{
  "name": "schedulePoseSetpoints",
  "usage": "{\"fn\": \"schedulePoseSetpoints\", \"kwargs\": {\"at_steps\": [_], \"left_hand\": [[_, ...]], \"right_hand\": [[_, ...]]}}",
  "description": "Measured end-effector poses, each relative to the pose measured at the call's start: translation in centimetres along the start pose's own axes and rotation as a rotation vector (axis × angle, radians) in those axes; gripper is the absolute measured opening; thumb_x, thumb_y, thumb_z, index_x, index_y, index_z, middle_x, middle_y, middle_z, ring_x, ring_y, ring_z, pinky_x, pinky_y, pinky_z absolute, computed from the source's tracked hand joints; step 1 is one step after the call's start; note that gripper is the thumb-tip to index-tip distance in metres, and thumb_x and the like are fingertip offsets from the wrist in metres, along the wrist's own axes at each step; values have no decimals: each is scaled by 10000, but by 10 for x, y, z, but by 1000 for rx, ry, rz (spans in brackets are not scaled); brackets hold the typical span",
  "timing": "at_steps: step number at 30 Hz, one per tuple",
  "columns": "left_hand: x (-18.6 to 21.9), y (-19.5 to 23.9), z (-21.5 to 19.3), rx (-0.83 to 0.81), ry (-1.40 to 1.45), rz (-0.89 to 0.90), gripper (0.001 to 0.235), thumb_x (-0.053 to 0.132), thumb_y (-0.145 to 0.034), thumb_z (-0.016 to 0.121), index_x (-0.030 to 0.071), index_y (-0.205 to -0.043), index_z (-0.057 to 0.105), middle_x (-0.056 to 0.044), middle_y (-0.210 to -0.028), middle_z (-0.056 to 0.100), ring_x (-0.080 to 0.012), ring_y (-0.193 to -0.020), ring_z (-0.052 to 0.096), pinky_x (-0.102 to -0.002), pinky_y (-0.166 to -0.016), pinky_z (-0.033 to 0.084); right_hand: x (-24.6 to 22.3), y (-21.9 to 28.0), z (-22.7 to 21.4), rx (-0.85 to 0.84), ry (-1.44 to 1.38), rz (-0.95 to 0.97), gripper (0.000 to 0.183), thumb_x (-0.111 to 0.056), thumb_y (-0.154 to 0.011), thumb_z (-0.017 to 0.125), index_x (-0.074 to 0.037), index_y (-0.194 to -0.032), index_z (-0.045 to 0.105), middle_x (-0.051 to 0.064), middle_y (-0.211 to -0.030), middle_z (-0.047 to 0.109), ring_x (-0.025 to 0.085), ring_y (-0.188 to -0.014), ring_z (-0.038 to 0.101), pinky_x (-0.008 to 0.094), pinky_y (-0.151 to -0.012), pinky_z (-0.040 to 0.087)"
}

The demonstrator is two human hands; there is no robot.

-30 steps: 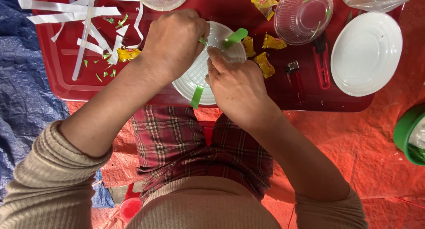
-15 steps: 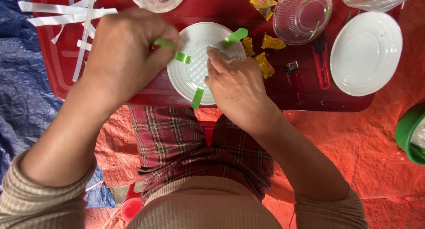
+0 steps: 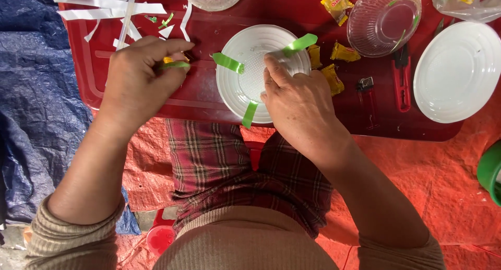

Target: Assembling small product packages by applying adhesive strips to plastic lids and arranging items inside.

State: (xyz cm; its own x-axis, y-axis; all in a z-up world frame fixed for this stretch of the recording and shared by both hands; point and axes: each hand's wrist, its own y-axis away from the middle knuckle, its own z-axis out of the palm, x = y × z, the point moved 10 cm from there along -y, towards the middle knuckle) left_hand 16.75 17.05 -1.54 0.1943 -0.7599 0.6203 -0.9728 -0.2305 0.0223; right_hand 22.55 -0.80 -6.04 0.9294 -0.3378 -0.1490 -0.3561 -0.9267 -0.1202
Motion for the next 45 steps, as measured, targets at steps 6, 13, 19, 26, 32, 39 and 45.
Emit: {"fn": "schedulePoseSetpoints", "kwargs": {"at_steps": [6,13,19,26,32,39,45], "left_hand": [[-31,1,27,-105,1107,-490,255,19,-1060,522,-52,-1249,678,-129,-1056,702,-47,-685,476,-152,-606,423],[-4,-16,24,-25,1092,-466,254,171,-1026,637,2,-1188,736,-55,-958,707,-89,-798,633,-179,-805,562],[32,-51,32,-114,588,-122,154,29,-1054,699,21,-1200,749,-63,-941,760,-43,-677,580,-150,-607,485],[27,-79,65,-215,533,9,155,-45,-977,788,2,-1124,803,21,-721,612,-8,-551,385,-161,-459,296],[42,-82,66,-78,311,258,135,-123,-957,819,-17,-1037,838,13,-624,537,-54,-498,385,-198,-461,322],[48,-79,67,-69,328,186,134,-151,-932,756,-53,-1016,792,-49,-727,710,-44,-557,582,-170,-474,402],[56,-77,65,43,108,302,159,-192,-834,737,-39,-872,759,-70,-762,638,-102,-571,464,-234,-493,379]], "right_hand": [[0,-1,6,-50,-28,-11,391,-243,-866,787,63,-1106,748,211,-1436,554,131,-410,545,285,-467,440],[0,0,3,-25,-2,-21,397,-250,-854,794,63,-1094,744,209,-1409,563,104,-402,506,257,-463,423],[1,3,8,-20,31,-4,432,-293,-860,791,37,-1135,741,157,-1466,493,134,-481,565,293,-562,459],[0,1,0,19,-9,12,404,-219,-831,802,67,-1109,739,141,-1420,510,148,-543,591,284,-558,454],[0,2,8,-23,49,52,462,-260,-859,754,47,-1202,715,110,-1421,506,167,-642,575,318,-663,450],[0,4,6,31,42,64,385,-147,-803,755,31,-1145,758,125,-1403,547,143,-562,536,302,-651,447],[0,4,11,-1,8,73,415,-199,-818,773,37,-1159,749,140,-1439,535,146,-513,532,307,-636,430]]}}
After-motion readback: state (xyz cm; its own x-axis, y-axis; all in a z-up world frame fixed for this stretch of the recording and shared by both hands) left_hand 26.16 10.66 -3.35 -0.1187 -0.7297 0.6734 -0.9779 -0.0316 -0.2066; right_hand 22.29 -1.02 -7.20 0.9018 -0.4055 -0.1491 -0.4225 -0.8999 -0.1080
